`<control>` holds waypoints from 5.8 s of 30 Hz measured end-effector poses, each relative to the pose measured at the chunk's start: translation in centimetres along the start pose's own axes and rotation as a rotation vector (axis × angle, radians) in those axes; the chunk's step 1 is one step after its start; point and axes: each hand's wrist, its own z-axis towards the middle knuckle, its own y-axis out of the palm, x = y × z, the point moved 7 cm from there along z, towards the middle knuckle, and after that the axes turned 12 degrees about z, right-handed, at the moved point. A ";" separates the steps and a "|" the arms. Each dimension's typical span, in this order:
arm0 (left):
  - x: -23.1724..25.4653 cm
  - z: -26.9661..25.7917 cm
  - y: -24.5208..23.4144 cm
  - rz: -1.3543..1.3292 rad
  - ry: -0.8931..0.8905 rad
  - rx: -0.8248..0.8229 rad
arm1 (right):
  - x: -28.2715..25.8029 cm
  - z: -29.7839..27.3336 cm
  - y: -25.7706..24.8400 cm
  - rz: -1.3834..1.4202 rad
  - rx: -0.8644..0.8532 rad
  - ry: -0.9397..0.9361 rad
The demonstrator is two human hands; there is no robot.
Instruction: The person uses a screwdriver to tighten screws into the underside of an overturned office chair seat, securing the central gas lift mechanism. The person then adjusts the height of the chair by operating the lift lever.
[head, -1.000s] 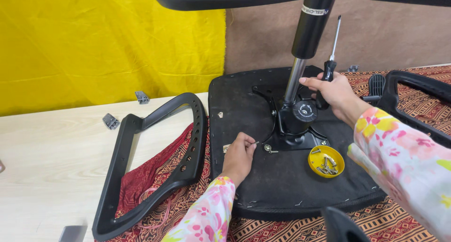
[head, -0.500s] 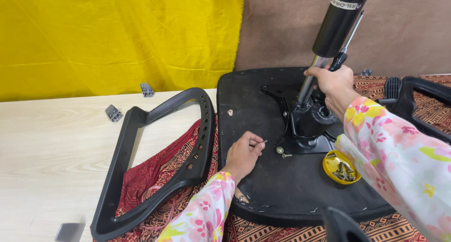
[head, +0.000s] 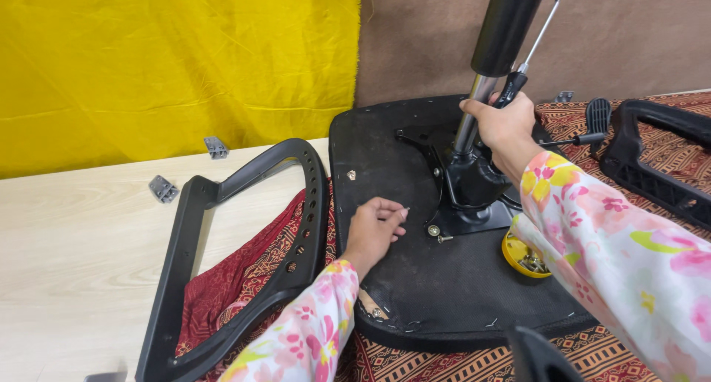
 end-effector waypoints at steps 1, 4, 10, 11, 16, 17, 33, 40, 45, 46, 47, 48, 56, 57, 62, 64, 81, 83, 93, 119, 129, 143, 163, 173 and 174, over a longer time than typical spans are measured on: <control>-0.2 1.3 0.0 -0.071 -0.033 -0.001 | -0.2 -0.2 -0.1 -0.007 0.001 0.002; 0.3 6.0 -1.4 -0.022 0.048 0.126 | -0.5 -0.6 0.0 -0.035 -0.001 0.020; 1.7 14.7 -1.4 -0.003 0.109 0.158 | -2.6 -1.4 -1.2 -0.216 -0.010 -0.254; 1.7 15.7 -1.2 0.032 0.111 0.167 | -2.6 -1.5 -1.3 -0.226 -0.007 -0.257; 0.0 18.7 -0.5 0.031 -0.027 0.213 | -2.2 -1.9 -1.4 -0.157 0.012 -0.225; -0.3 19.3 -0.2 0.007 -0.051 0.213 | -2.1 -1.9 -1.3 -0.155 -0.001 -0.210; -4.1 27.8 3.9 -0.087 -0.163 0.140 | -1.6 -1.4 -1.3 -0.129 -0.026 -0.178; -3.6 28.2 3.8 -0.135 -0.147 0.169 | -1.6 -1.4 -1.3 -0.108 -0.049 -0.156; -3.4 27.6 3.4 -0.005 -0.258 0.160 | -1.7 -1.4 -1.2 -0.108 -0.047 -0.160; -3.3 27.5 3.3 -0.015 -0.258 0.161 | -1.7 -1.4 -1.2 -0.104 -0.048 -0.150; -3.1 27.4 3.2 -0.026 -0.259 0.162 | -1.6 -1.4 -1.2 -0.100 -0.049 -0.139; -2.9 27.4 3.1 -0.046 -0.247 0.179 | -1.6 -1.4 -1.2 -0.106 -0.047 -0.144; -1.6 26.3 2.1 0.072 -0.404 0.159 | -1.7 -1.4 -1.2 -0.096 -0.045 -0.175; -1.3 26.2 2.2 0.071 -0.399 0.138 | -1.7 -1.4 -1.3 -0.102 -0.043 -0.172; -0.9 26.0 2.3 0.059 -0.398 0.090 | -1.4 -1.4 -1.3 -0.117 -0.046 -0.126; -0.6 25.9 2.2 0.084 -0.419 0.111 | -1.5 -1.4 -1.2 -0.117 -0.043 -0.128; -3.4 28.5 2.9 0.136 -0.452 0.050 | -2.9 -2.5 -1.2 -0.087 -0.004 -0.258; -4.4 29.6 3.2 0.136 -0.456 0.093 | -2.9 -2.5 -1.3 -0.077 -0.011 -0.260; -5.2 28.3 3.4 0.019 -0.157 0.141 | -2.3 -2.3 -1.3 -0.094 -0.006 -0.275; 2.6 2.8 3.2 0.970 0.345 0.149 | -0.4 -14.0 4.8 0.111 -0.669 0.390; 3.6 -0.4 1.4 0.837 0.337 0.227 | -8.7 -2.5 8.7 -0.704 -0.836 -0.678; 4.0 -0.7 1.0 0.771 0.308 0.212 | -10.3 3.8 15.9 -0.979 -0.872 -0.622; 9.9 0.0 2.4 0.302 0.337 0.234 | -9.6 3.7 15.5 -1.004 -0.874 -0.561; 15.1 4.2 9.0 0.228 0.336 -0.181 | -10.0 3.7 14.4 -0.941 -0.868 -0.623; 15.0 3.9 9.7 0.264 0.356 -0.201 | -10.1 3.4 14.3 -0.920 -0.872 -0.654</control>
